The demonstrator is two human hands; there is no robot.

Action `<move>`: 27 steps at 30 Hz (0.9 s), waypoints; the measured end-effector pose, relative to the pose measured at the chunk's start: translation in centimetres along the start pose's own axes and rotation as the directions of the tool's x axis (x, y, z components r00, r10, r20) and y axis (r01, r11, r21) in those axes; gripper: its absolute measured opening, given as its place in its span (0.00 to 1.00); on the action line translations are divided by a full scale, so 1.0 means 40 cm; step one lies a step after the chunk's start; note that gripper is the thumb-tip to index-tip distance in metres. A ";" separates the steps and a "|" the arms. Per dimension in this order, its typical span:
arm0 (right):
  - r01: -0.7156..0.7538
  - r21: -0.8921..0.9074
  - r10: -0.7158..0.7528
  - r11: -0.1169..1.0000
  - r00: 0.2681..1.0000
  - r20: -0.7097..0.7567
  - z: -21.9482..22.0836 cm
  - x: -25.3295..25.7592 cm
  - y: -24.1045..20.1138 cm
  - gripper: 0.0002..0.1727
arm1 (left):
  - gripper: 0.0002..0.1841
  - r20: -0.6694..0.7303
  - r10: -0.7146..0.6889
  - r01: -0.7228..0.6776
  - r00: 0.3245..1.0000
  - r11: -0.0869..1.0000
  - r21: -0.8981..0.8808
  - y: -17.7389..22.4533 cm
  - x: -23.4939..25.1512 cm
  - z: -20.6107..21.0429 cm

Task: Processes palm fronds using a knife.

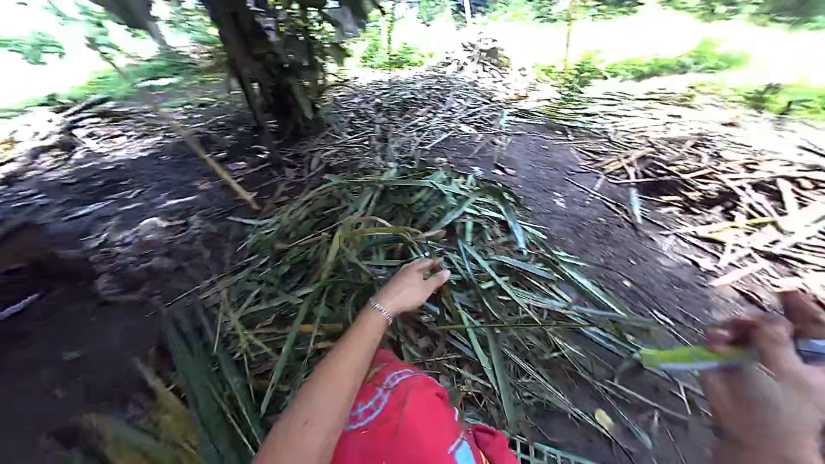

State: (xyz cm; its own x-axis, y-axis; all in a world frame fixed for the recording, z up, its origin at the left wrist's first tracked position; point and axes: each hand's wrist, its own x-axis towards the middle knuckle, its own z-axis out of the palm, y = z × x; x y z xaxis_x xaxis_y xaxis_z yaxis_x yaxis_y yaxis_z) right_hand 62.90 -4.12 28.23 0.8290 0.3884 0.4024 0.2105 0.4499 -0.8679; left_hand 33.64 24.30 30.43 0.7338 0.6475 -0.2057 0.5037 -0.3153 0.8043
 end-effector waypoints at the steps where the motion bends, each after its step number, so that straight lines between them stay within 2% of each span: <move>1: 0.025 0.011 -0.025 1.000 0.999 0.026 0.053 0.007 -0.002 0.22 | 0.25 0.077 0.078 -0.079 0.994 0.997 0.013 0.023 -0.035 0.005; 4: 0.075 0.085 -0.082 0.994 0.993 0.081 0.140 0.023 -0.024 0.19 | 0.20 0.191 0.211 -0.229 0.959 0.970 0.079 0.044 -0.141 0.012; 7: 0.080 0.161 -0.099 0.984 0.989 0.114 0.180 0.038 -0.045 0.17 | 0.14 0.035 0.373 -0.373 0.927 0.915 0.152 0.000 -0.218 0.024; 9: 0.065 0.201 -0.093 0.978 0.987 0.133 0.201 0.048 -0.051 0.18 | 0.11 -0.131 0.406 -0.381 0.905 0.907 0.178 -0.031 -0.253 0.032; 11: 0.054 0.249 -0.092 0.967 0.986 0.142 0.223 0.055 -0.052 0.17 | 0.12 -0.220 0.425 -0.391 0.878 0.902 0.181 -0.058 -0.280 0.030; 14: 0.049 0.327 -0.103 0.944 0.983 0.152 0.261 0.071 -0.058 0.18 | 0.14 -0.282 0.441 -0.414 0.852 0.898 0.151 -0.077 -0.309 0.026; 17: 0.033 0.351 -0.090 0.936 0.985 0.147 0.297 0.086 -0.064 0.18 | 0.15 -0.295 0.425 -0.429 0.856 0.902 0.053 -0.075 -0.333 0.023; 19: 0.017 0.358 -0.075 0.934 0.986 0.148 0.329 0.085 -0.067 0.18 | 0.17 -0.326 0.432 -0.433 0.841 0.898 0.075 -0.073 -0.344 0.026; 20: 0.000 0.357 -0.063 0.934 0.985 0.163 0.348 0.078 -0.070 0.20 | 0.18 -0.360 0.434 -0.423 0.826 0.899 0.112 -0.073 -0.346 0.029; 22: -0.059 0.303 -0.004 0.951 0.979 0.203 0.392 0.047 -0.073 0.34 | 0.18 -0.443 0.409 -0.379 0.798 0.912 0.160 -0.067 -0.347 0.040; 23: -0.106 0.237 0.044 0.966 0.966 0.253 0.413 0.018 -0.070 0.41 | 0.18 -0.477 0.394 -0.363 0.786 0.918 0.160 -0.064 -0.346 0.045; 24: -0.151 0.142 0.099 0.978 0.942 0.321 0.433 -0.022 -0.062 0.43 | 0.19 -0.498 0.384 -0.358 0.778 0.922 0.151 -0.061 -0.346 0.047; 26: -0.228 0.012 0.194 0.973 0.852 0.487 0.461 -0.118 -0.033 0.34 | 0.19 -0.514 0.375 -0.366 0.771 0.922 0.125 -0.055 -0.347 0.049; 27: -0.290 0.020 0.227 0.957 0.787 0.574 0.474 -0.162 -0.016 0.28 | 0.19 -0.523 0.375 -0.370 0.765 0.921 0.120 -0.051 -0.347 0.050</move>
State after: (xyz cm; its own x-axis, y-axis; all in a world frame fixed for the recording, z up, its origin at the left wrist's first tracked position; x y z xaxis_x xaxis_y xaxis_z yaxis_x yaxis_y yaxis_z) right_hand 47.56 8.30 31.70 0.4025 0.8692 0.2870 -0.0493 0.3337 -0.9414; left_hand 23.33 14.57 30.52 0.5124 0.7399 0.4359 0.2474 -0.6133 0.7501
